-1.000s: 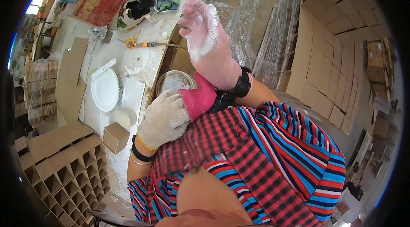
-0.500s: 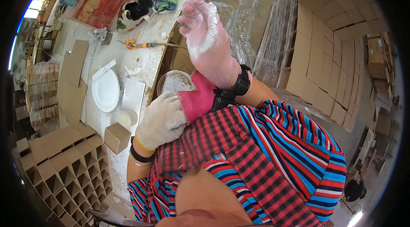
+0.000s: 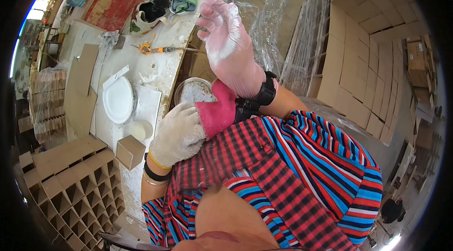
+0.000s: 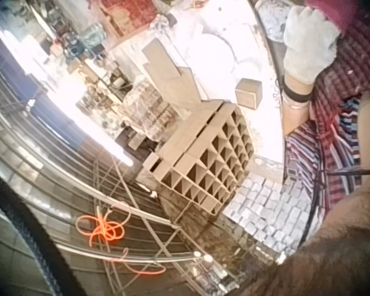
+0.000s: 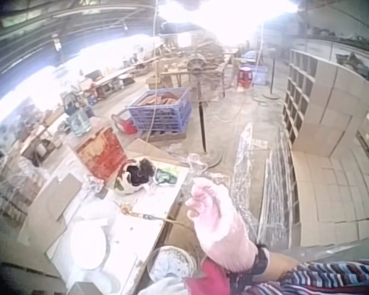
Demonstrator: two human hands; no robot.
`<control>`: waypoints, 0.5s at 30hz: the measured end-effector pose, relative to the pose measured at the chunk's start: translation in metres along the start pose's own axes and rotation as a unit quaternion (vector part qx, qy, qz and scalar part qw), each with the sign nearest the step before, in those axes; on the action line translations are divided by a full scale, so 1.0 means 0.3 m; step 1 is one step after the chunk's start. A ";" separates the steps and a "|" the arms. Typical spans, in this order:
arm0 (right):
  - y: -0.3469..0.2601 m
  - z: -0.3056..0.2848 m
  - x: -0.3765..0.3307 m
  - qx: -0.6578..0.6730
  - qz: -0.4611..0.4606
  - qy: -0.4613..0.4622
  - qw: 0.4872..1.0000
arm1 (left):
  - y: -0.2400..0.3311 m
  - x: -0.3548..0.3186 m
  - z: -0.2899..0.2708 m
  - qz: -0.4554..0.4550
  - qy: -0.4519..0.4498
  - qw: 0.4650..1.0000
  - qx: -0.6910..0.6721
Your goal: Applying a white paste or cleaning agent to the edges and surfaces of small wooden or cardboard boxes.
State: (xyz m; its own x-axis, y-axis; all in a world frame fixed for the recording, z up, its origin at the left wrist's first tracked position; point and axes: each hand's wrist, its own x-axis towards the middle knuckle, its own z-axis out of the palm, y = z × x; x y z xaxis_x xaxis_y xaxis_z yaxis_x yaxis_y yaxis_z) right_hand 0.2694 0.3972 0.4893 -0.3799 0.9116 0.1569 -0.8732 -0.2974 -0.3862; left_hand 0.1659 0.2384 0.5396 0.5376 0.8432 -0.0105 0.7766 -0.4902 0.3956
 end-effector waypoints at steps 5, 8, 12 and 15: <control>0.001 -0.013 0.007 0.000 0.000 0.003 1.000 | -0.020 -0.030 -0.004 -0.003 0.020 1.000 0.017; 0.012 -0.005 0.006 0.003 0.015 -0.003 1.000 | 0.003 -0.004 -0.007 0.007 0.062 0.998 0.013; 0.018 -0.004 0.003 0.009 0.015 0.003 1.000 | 0.017 0.017 -0.020 0.022 -0.008 0.999 0.047; 0.015 -0.005 0.000 0.012 0.019 0.009 1.000 | 0.011 -0.014 -0.020 0.025 -0.033 0.997 0.071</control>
State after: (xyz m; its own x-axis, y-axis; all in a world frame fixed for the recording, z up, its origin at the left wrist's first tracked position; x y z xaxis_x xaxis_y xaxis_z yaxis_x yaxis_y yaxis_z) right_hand 0.2659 0.3962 0.4862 -0.4081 0.9043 0.1249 -0.8648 -0.3391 -0.3702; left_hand 0.1642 0.2346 0.5465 0.5933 0.8029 -0.0572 0.7848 -0.5612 0.2629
